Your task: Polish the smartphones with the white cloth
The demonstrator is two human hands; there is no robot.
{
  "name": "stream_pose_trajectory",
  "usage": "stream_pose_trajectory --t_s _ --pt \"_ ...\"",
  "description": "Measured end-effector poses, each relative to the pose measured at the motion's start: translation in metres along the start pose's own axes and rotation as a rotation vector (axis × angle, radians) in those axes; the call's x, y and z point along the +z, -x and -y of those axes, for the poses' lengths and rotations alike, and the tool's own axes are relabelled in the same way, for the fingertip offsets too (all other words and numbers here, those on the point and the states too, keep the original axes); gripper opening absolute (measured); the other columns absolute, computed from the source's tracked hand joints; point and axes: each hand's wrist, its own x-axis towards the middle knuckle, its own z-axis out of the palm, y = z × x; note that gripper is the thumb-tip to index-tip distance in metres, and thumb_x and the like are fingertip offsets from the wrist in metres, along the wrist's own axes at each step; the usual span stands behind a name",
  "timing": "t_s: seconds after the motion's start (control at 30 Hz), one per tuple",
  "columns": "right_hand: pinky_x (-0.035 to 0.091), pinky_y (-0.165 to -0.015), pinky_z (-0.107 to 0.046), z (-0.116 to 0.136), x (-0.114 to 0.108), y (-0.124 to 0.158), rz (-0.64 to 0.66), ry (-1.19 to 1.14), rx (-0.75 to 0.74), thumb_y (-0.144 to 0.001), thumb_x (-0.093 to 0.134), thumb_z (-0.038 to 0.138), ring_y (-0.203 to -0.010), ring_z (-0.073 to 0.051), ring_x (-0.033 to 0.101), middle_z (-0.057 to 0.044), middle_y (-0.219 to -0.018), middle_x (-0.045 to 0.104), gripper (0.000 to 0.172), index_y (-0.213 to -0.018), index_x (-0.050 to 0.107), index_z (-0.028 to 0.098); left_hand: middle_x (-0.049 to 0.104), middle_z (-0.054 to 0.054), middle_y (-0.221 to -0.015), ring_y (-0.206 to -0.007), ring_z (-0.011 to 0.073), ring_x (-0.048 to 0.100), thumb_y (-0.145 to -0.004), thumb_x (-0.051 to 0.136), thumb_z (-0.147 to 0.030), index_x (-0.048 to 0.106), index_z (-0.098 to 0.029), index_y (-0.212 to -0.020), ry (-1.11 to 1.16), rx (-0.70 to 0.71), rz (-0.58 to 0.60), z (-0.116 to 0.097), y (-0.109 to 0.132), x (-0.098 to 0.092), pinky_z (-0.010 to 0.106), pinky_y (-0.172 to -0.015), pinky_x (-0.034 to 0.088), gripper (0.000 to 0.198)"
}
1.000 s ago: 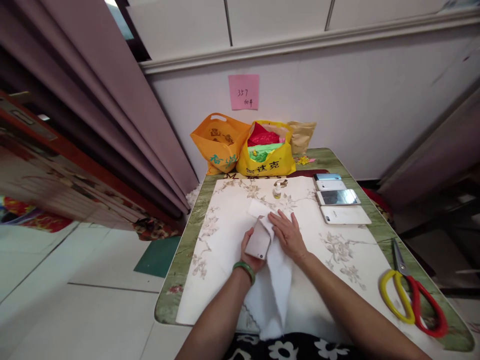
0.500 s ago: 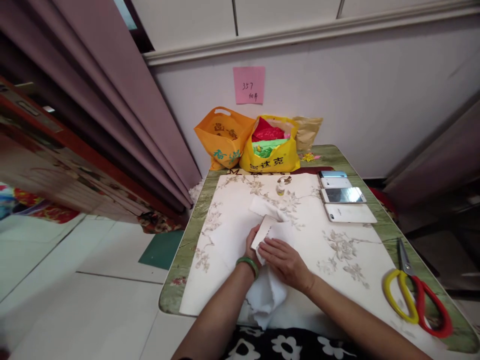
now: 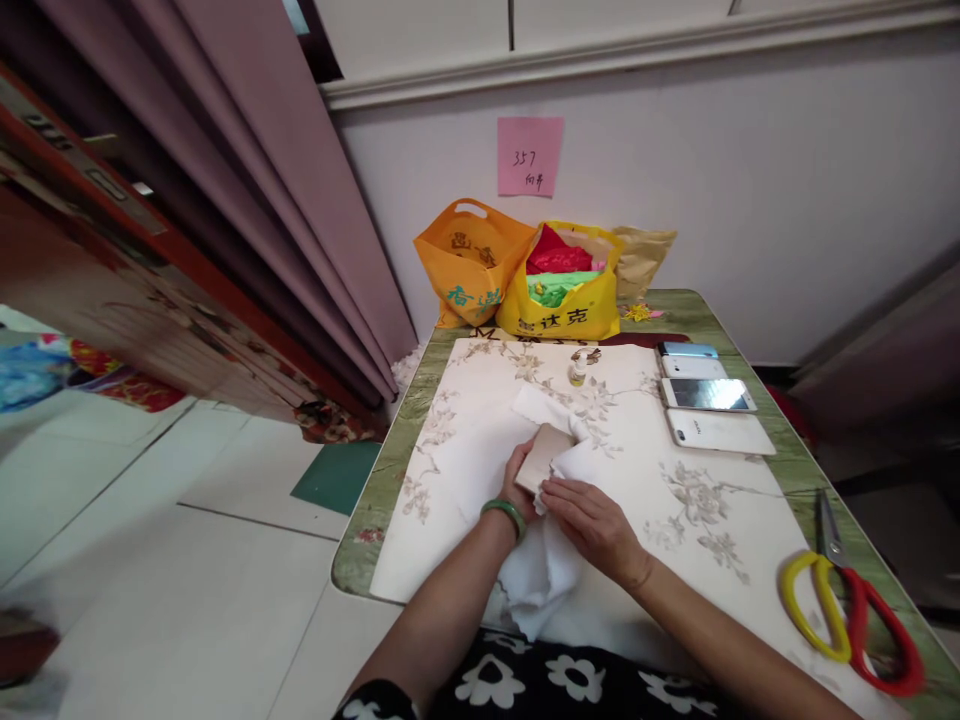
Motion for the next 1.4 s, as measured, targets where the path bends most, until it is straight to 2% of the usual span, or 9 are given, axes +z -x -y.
stream_pose_trajectory --t_s 0.17,0.4,0.5,0.67,0.83,0.93,1.07,1.2,1.4 --pt "0.053 -0.090 -0.036 0.003 0.006 -0.016 -0.038 0.002 0.085 -0.092 0.056 0.019 -0.105 -0.020 0.064 -0.004 -0.111 0.070 0.024 -0.111 0.067 0.026 0.063 0.003 -0.059 -0.059 0.0165 0.059 -0.074 0.064 -0.037 0.067 -0.013 -0.077 0.014 0.031 -0.051 -0.002 0.003 0.003 0.027 -0.065 0.048 0.024" --pt "0.051 -0.085 -0.036 0.010 0.023 -0.050 -0.104 -0.069 0.315 -0.089 0.060 0.032 -0.090 -0.021 0.066 -0.004 -0.099 0.073 0.014 -0.089 0.074 0.027 0.070 0.004 -0.076 -0.079 0.0164 0.065 -0.077 0.064 -0.026 0.068 -0.014 -0.103 0.041 0.127 -0.030 0.000 0.010 0.007 0.024 -0.081 0.049 0.028" --pt "0.053 -0.080 -0.034 -0.009 0.011 -0.047 -0.305 -0.306 0.581 -0.083 0.065 0.036 -0.088 -0.020 0.067 -0.004 -0.095 0.073 0.014 -0.087 0.073 0.025 0.071 0.009 -0.082 -0.083 0.0208 0.067 -0.082 0.060 -0.042 0.067 -0.011 -0.104 0.055 0.028 0.039 0.001 0.008 0.009 0.029 -0.080 0.051 0.039" --pt "0.050 -0.057 -0.024 -0.056 -0.032 -0.024 -0.885 -0.619 1.122 -0.068 0.075 0.038 -0.060 -0.013 0.060 0.002 -0.070 0.068 0.026 -0.083 0.070 0.018 0.062 0.017 -0.123 -0.107 0.0299 0.062 -0.085 0.052 -0.053 0.055 -0.009 -0.127 0.158 -0.075 0.243 -0.008 0.005 0.006 0.039 -0.086 0.050 0.061" --pt "0.045 -0.054 -0.018 -0.073 -0.059 0.012 -1.100 -0.777 1.192 -0.060 0.080 0.032 -0.055 -0.007 0.052 0.007 -0.066 0.061 0.030 -0.084 0.066 0.019 0.055 0.018 -0.134 -0.120 0.0307 0.054 -0.087 0.050 -0.049 0.048 -0.007 -0.134 0.215 -0.057 0.284 -0.011 0.000 0.004 0.040 -0.098 0.044 0.063" --pt "0.046 -0.061 -0.019 -0.061 -0.053 0.013 -1.049 -0.653 1.147 -0.066 0.077 0.034 -0.062 -0.007 0.053 0.005 -0.074 0.063 0.030 -0.090 0.068 0.018 0.057 0.022 -0.130 -0.119 0.0309 0.055 -0.088 0.050 -0.048 0.046 -0.003 -0.134 0.188 -0.108 0.258 -0.008 -0.003 0.006 0.042 -0.102 0.042 0.064" --pt "0.050 -0.075 -0.028 -0.034 -0.031 -0.020 -0.816 -0.478 0.944 -0.077 0.068 0.038 -0.080 -0.015 0.060 -0.002 -0.085 0.066 0.023 -0.085 0.069 0.017 0.063 0.019 -0.122 -0.107 0.0278 0.063 -0.088 0.052 -0.046 0.048 -0.005 -0.133 0.178 -0.177 0.224 -0.007 -0.005 0.005 0.038 -0.093 0.049 0.061" --pt "0.053 -0.076 -0.031 -0.015 -0.011 -0.049 -0.395 -0.467 0.706 -0.085 0.061 0.036 -0.085 -0.018 0.063 -0.007 -0.100 0.066 0.024 -0.101 0.070 0.021 0.073 0.011 -0.097 -0.085 0.0221 0.068 -0.087 0.055 -0.044 0.059 -0.010 -0.122 0.241 -0.159 0.157 -0.007 -0.001 0.003 0.033 -0.082 0.052 0.049" --pt "0.053 -0.086 -0.033 -0.006 0.008 -0.030 -0.049 -0.214 0.366 -0.092 0.053 0.025 -0.097 -0.019 0.062 -0.007 -0.108 0.064 0.027 -0.116 0.066 0.029 0.072 0.009 -0.083 -0.072 0.0182 0.067 -0.085 0.060 -0.040 0.066 -0.008 -0.105 0.302 -0.157 0.094 -0.009 -0.001 0.007 0.027 -0.070 0.052 0.039"
